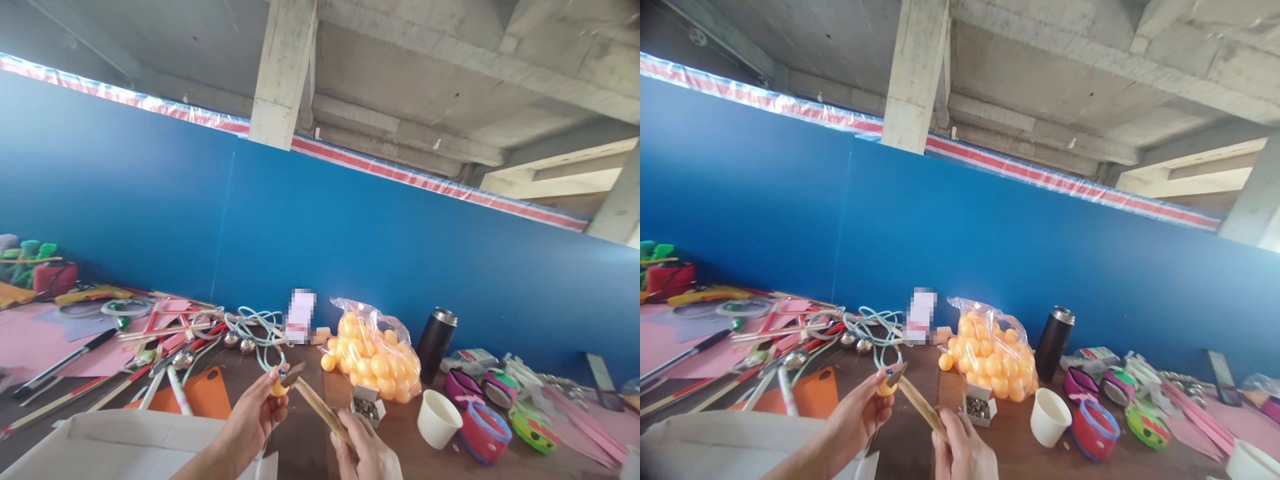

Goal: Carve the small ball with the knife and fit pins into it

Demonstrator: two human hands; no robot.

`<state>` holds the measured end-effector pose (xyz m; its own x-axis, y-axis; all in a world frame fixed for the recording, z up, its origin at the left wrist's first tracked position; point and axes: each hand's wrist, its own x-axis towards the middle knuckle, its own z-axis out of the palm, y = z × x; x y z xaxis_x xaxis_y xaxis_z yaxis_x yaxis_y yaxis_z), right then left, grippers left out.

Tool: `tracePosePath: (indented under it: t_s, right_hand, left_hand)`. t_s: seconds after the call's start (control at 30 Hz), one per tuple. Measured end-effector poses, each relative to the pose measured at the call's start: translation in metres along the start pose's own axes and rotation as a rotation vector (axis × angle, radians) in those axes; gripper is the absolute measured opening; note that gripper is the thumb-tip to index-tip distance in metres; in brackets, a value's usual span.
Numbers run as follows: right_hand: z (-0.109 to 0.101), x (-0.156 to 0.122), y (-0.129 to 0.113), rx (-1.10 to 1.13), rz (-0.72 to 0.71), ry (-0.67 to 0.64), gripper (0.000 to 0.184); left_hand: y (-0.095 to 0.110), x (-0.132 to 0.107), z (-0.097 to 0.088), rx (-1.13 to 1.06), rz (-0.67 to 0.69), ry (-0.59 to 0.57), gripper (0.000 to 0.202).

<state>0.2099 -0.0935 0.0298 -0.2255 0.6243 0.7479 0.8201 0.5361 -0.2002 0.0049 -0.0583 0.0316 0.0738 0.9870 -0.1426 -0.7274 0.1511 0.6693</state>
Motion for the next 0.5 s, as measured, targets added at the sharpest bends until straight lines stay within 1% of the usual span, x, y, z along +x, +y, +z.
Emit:
tracePosePath:
  t_s: [0.07,0.13,0.27,0.37,0.5]
  right_hand:
    - [-0.0022,0.0009,-0.0010,0.018,-0.007,-0.030,0.031]
    - [-0.0021,0.0009,-0.0021,0.018,0.010,-0.038,0.034]
    - [0.0033,-0.0009,-0.0034,0.011,0.049,0.001,0.042]
    - [0.0063,-0.0021,-0.0019,0.032,0.067,0.043,0.041]
    - [0.0066,-0.0036,0.0039,0.020,0.103,0.037,0.036]
  left_hand:
    - [0.0000,0.0003,0.0001,0.007,-0.005,0.020,0.041]
    - [0.0002,0.0007,0.0003,0.008,-0.009,0.024,0.041]
    - [0.0002,0.0020,0.0000,-0.006,-0.009,0.016,0.041]
    - [0.0004,0.0016,0.0000,0.003,-0.009,0.011,0.042]
    - [0.0016,-0.0010,0.0009,0.016,-0.029,-0.022,0.042]
